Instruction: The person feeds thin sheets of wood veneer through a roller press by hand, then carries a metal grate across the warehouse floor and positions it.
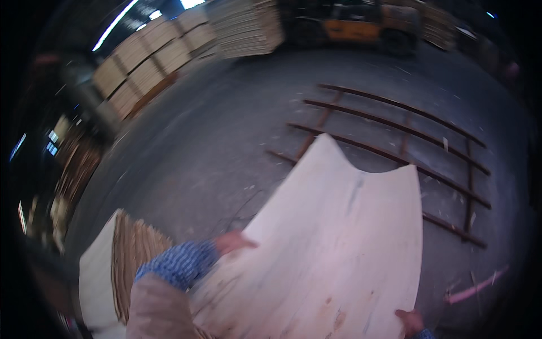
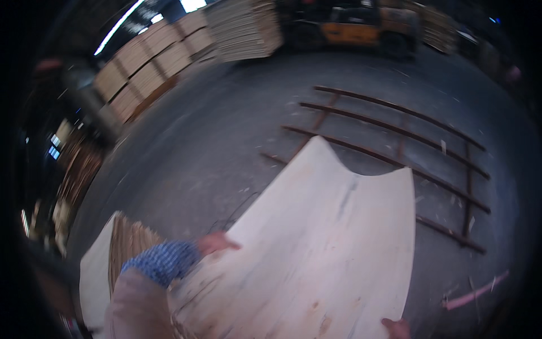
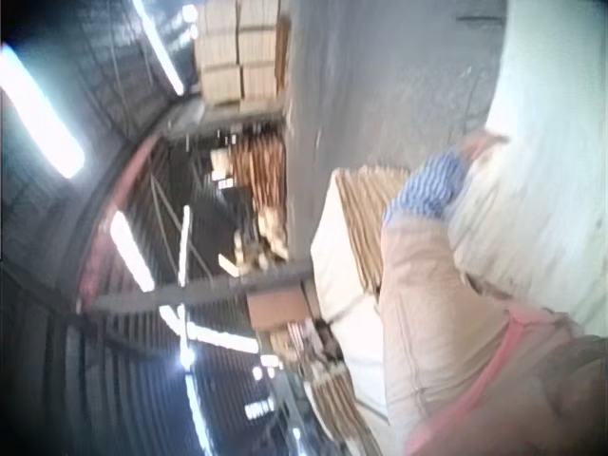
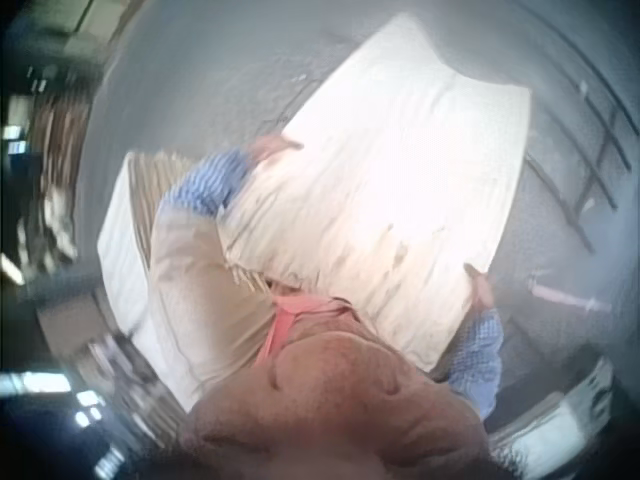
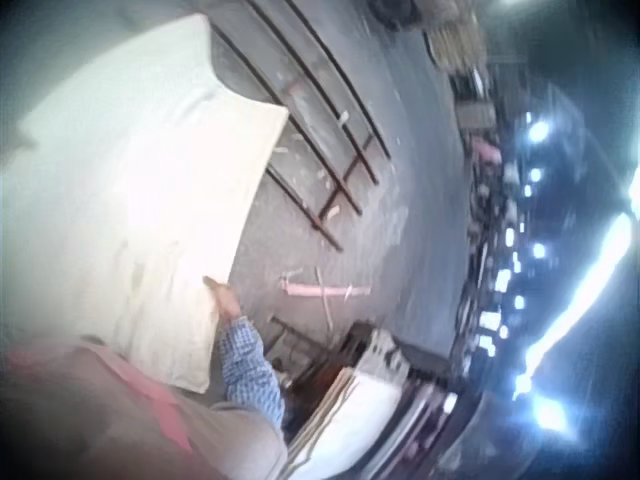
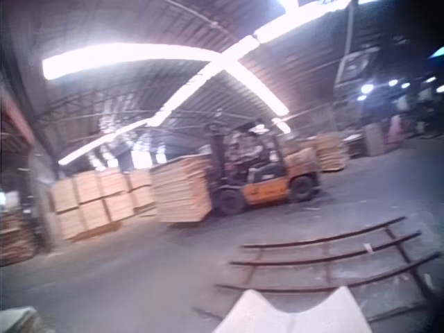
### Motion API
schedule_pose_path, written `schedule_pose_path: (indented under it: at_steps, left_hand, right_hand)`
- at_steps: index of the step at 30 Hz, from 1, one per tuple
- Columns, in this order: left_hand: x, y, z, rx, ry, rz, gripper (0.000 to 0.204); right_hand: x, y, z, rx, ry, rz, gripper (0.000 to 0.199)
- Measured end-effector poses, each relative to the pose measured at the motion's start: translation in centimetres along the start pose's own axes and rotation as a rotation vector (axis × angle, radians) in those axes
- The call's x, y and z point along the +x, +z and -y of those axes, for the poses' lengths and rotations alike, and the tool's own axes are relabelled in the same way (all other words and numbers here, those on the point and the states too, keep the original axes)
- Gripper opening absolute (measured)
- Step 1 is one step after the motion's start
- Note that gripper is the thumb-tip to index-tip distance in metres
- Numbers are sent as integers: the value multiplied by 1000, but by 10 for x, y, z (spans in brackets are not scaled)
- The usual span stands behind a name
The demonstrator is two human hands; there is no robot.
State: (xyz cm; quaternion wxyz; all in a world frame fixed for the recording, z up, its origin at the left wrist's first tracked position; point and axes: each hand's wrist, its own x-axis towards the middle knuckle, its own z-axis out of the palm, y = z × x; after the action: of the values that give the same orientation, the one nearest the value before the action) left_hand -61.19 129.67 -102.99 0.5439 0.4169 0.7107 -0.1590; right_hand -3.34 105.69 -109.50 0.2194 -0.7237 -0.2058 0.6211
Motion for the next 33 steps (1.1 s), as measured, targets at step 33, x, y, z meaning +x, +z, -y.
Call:
schedule_pose_path:
  at_steps: [33]
  left_hand:
    - [-145, 173, -312, 187, 1272, 647, 42]
  right_hand:
    - [-332, 121, -137, 605, -382, -1353, 36]
